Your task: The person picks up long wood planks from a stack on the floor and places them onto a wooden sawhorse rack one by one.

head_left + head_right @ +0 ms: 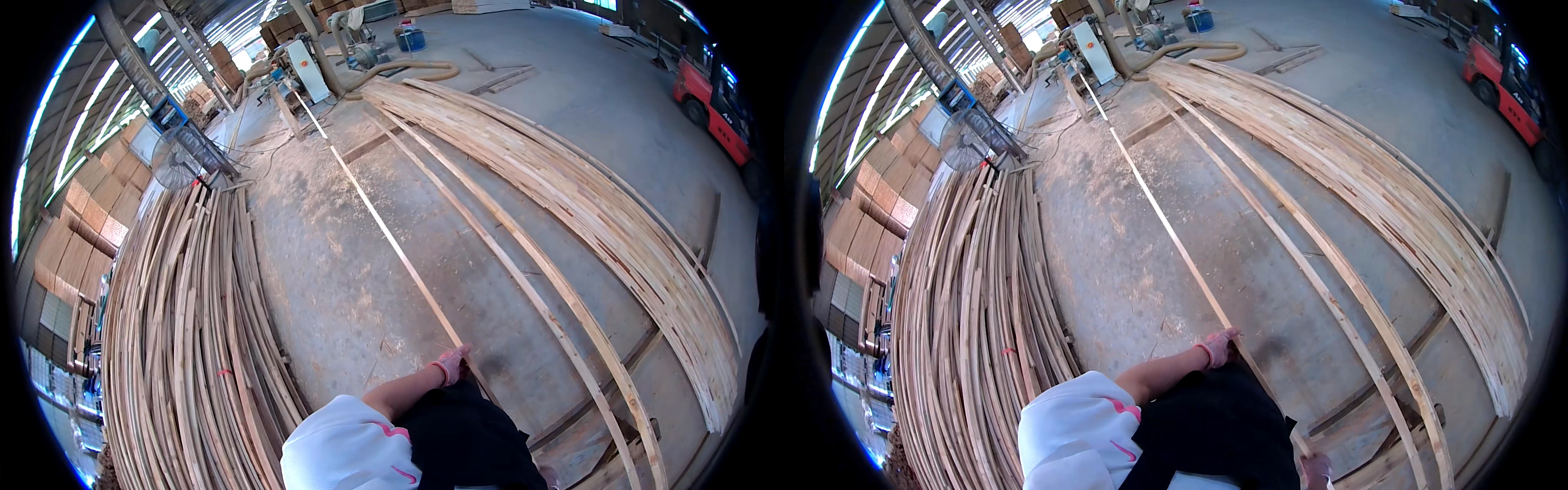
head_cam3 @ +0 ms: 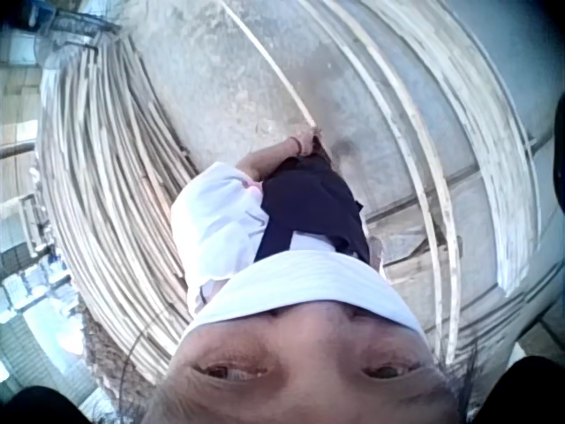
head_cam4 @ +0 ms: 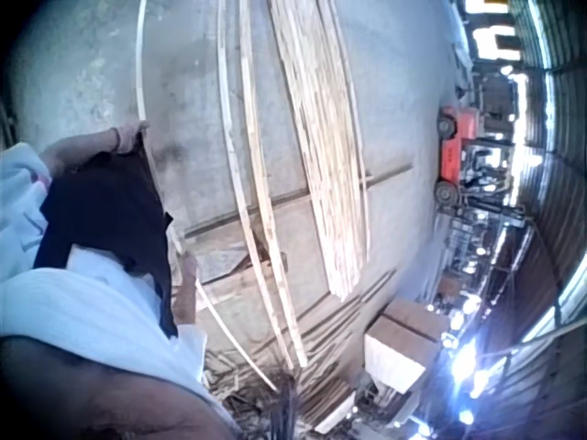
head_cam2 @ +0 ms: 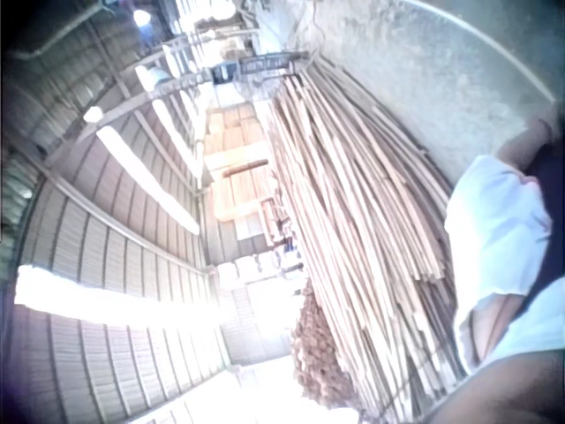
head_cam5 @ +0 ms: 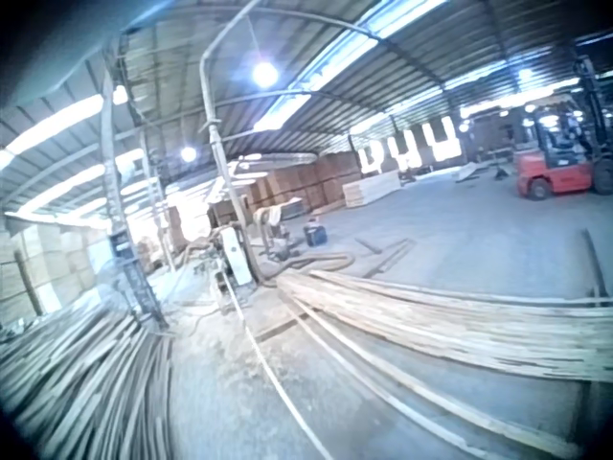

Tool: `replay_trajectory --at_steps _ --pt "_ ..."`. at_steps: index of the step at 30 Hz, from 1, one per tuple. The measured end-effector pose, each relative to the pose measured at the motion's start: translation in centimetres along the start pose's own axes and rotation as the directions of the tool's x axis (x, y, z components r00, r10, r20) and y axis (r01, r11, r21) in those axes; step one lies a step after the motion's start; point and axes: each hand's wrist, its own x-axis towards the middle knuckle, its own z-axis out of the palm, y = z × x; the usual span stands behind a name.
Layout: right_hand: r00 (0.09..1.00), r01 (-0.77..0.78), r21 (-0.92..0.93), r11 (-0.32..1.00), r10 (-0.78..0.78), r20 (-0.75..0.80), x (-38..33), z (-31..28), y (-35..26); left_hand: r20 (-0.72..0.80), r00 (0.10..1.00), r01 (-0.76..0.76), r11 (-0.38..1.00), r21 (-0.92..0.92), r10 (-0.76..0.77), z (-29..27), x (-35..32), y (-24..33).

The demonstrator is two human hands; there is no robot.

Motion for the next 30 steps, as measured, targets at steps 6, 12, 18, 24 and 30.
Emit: replay_trajectory --at_steps 6,12,18,24,30 --pt "0.978 0.208 -0.034 0.978 -0.208 0.009 7.1 -2.7 -12.3 0.442 0.838 0.261 0.946 0.191 -0.320 -1.0 1.4 -4.5" --pt "0.813 0.563 -0.038 0.825 -0.562 -0.153 -0.2 -9.9 -21.8 0.468 0.824 0.177 0.929 0.324 -0.320 1.1 -1.7 -6.2" --pt "0.844 0.536 0.418 0.733 -0.471 -0.255 1.8 -8.4 -14.5 0.350 0.929 0.044 0.977 0.206 -0.116 1.4 -5.1 -4.4" --pt "0.952 -0.046 0.101 0.994 0.074 -0.297 -1.0 -5.6 8.8 0.593 0.760 0.117 0.954 0.276 -0.265 0.6 -3.2 -2.9" --pt "0.786 -0.410 0.102 0.907 0.407 -0.464 -12.5 -7.1 13.9 0.655 0.712 -0.010 0.929 0.370 -0.253 0.5 -7.5 1.2"
